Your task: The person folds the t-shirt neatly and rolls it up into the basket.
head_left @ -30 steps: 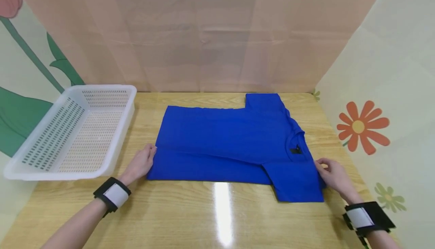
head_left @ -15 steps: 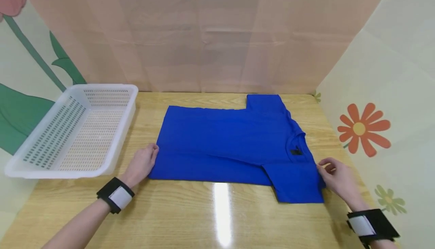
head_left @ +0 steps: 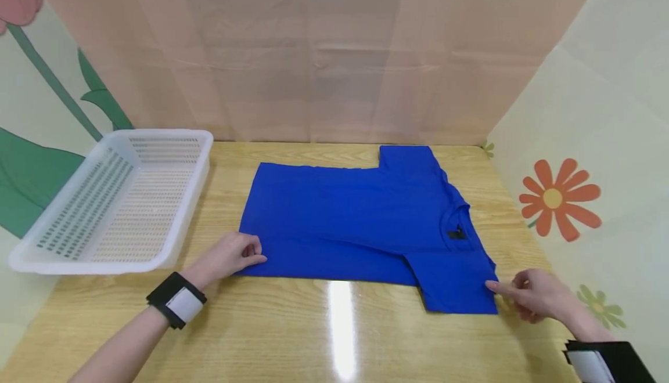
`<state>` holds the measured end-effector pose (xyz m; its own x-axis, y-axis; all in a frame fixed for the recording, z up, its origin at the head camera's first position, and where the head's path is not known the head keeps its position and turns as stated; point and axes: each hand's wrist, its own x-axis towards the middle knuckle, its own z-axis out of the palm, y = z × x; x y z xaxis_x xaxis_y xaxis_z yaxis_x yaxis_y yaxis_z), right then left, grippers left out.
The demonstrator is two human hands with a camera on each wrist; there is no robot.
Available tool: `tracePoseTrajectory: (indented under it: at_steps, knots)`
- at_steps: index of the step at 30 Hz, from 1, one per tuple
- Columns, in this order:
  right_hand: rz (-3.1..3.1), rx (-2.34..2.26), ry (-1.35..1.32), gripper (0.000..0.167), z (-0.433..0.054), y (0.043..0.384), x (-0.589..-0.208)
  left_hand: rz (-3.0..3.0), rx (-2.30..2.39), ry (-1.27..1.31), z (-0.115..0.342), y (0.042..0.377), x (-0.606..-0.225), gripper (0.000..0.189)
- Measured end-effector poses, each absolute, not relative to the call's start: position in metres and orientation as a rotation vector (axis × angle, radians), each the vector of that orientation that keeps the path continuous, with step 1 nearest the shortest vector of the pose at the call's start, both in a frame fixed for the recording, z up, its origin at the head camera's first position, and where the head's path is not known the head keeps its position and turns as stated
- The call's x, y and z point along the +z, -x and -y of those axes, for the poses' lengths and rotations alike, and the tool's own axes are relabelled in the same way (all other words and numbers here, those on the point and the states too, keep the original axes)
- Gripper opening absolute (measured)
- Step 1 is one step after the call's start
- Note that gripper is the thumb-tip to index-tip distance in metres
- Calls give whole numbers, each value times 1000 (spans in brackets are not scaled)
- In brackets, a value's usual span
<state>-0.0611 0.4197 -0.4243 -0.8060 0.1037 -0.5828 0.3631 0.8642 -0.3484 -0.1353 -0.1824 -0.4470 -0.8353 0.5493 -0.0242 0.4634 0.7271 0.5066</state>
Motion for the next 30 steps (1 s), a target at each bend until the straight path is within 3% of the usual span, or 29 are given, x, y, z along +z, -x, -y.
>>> tracePoseTrajectory:
  at_steps: [12, 19, 30]
  knots:
    - [-2372, -718, -163, 46, -417, 63, -431, -2666, 758, -739, 185, 141, -445, 19]
    - [-2220, -1041, 146, 40, -424, 74, -423, -2669, 758, -757, 185, 142, -448, 18]
    - [-1865, -1800, 106, 34, -403, 99, -418, -2659, 786, -773, 183, 143, -450, 17]
